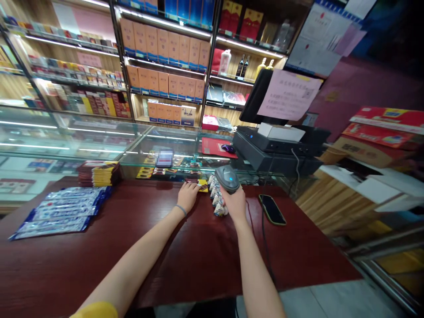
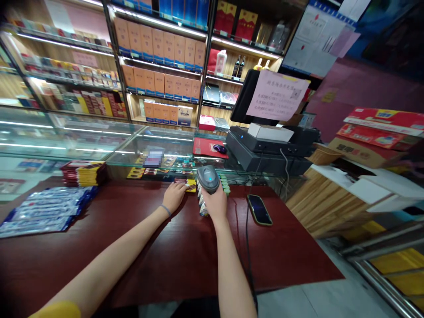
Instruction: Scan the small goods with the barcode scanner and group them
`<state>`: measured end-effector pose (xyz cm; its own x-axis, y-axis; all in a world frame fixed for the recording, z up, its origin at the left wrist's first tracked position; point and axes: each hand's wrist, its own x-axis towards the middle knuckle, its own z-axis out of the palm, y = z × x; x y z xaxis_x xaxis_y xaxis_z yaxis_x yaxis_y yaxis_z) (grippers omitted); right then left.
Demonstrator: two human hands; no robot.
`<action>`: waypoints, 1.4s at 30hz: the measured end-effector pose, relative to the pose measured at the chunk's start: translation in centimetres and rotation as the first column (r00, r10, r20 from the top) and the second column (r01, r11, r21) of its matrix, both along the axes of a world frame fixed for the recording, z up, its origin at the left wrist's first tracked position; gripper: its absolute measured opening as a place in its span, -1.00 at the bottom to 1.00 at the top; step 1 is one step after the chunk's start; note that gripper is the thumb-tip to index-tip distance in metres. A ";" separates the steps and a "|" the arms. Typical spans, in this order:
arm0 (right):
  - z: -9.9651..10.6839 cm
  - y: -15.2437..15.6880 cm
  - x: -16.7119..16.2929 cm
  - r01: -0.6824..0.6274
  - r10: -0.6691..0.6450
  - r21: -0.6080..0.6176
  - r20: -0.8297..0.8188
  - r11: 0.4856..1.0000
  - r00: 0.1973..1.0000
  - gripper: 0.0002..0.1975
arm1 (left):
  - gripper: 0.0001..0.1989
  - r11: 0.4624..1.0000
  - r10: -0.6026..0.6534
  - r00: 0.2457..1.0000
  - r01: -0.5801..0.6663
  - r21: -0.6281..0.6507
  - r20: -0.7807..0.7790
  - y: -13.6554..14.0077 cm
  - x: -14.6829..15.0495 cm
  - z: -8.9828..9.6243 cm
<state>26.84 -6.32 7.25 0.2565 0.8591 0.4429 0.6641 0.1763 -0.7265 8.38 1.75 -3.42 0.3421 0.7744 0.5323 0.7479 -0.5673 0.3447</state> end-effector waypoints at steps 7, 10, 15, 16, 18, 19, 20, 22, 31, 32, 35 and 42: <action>3.1 1.7 -2.5 -0.019 0.026 0.070 -0.107 0.997 0.994 -0.66 | -0.76 0.999 0.006 0.941 0.007 -0.039 0.340 -1.1 -2.2 1.3; 3.8 2.4 -3.8 -0.056 0.065 0.090 -0.090 0.994 0.994 -0.63 | -0.81 0.989 0.113 0.778 -0.027 -0.147 0.618 -1.6 -4.5 2.0; 3.8 3.3 -6.5 -0.092 0.099 0.106 -0.071 0.990 0.993 -0.61 | -0.78 0.954 0.233 0.350 0.101 -0.284 0.907 -1.8 -9.4 2.3; 3.7 3.4 -7.1 -0.091 0.099 0.107 -0.071 0.990 0.993 -0.61 | -0.73 0.940 0.260 0.269 0.148 -0.306 0.927 -1.9 -10.5 2.2; 3.4 3.4 -8.2 -0.097 0.104 0.107 -0.067 0.990 0.992 -0.64 | -0.64 0.915 0.293 0.132 0.249 -0.317 0.947 -2.3 -12.6 1.6; 3.2 3.4 -8.7 -0.105 0.112 0.103 -0.063 0.989 0.992 -0.66 | -0.62 0.907 0.300 0.083 0.284 -0.311 0.950 -2.5 -13.6 1.4; 3.1 3.3 -9.2 -0.117 0.123 0.097 -0.059 0.988 0.991 -0.67 | -0.60 0.905 0.305 0.044 0.299 -0.304 0.951 -2.7 -14.5 1.2; 2.8 3.2 -10.0 -0.146 0.150 0.067 -0.053 0.987 0.987 -0.70 | -0.59 0.913 0.305 -0.017 0.287 -0.288 0.952 -3.1 -16.1 0.9; -0.6 2.2 -15.5 -0.404 0.412 -0.118 0.057 0.907 0.909 -0.58 | -0.66 0.967 0.239 -0.215 0.139 -0.212 0.947 -2.6 -19.3 0.4; -1.1 2.1 -16.1 -0.417 0.432 -0.149 0.085 0.897 0.898 -0.57 | -0.65 0.966 0.247 -0.234 0.137 -0.220 0.940 -2.4 -19.3 0.2; -2.0 1.5 -17.6 -0.416 0.463 -0.262 0.155 0.871 0.873 -0.61 | -0.62 0.962 0.267 -0.275 0.130 -0.239 0.924 -2.1 -19.3 -0.3; -2.5 1.6 -17.7 -0.435 0.513 -0.346 0.175 0.831 0.841 -0.63 | -0.66 0.962 0.265 -0.304 0.147 -0.230 0.915 -2.0 -19.3 -0.1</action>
<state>9.14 -4.73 4.76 -0.3011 0.9407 0.1561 0.7161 0.3312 -0.6144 -10.93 -0.26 -3.52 -0.4910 0.8702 -0.0414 -0.6353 -0.3252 0.7004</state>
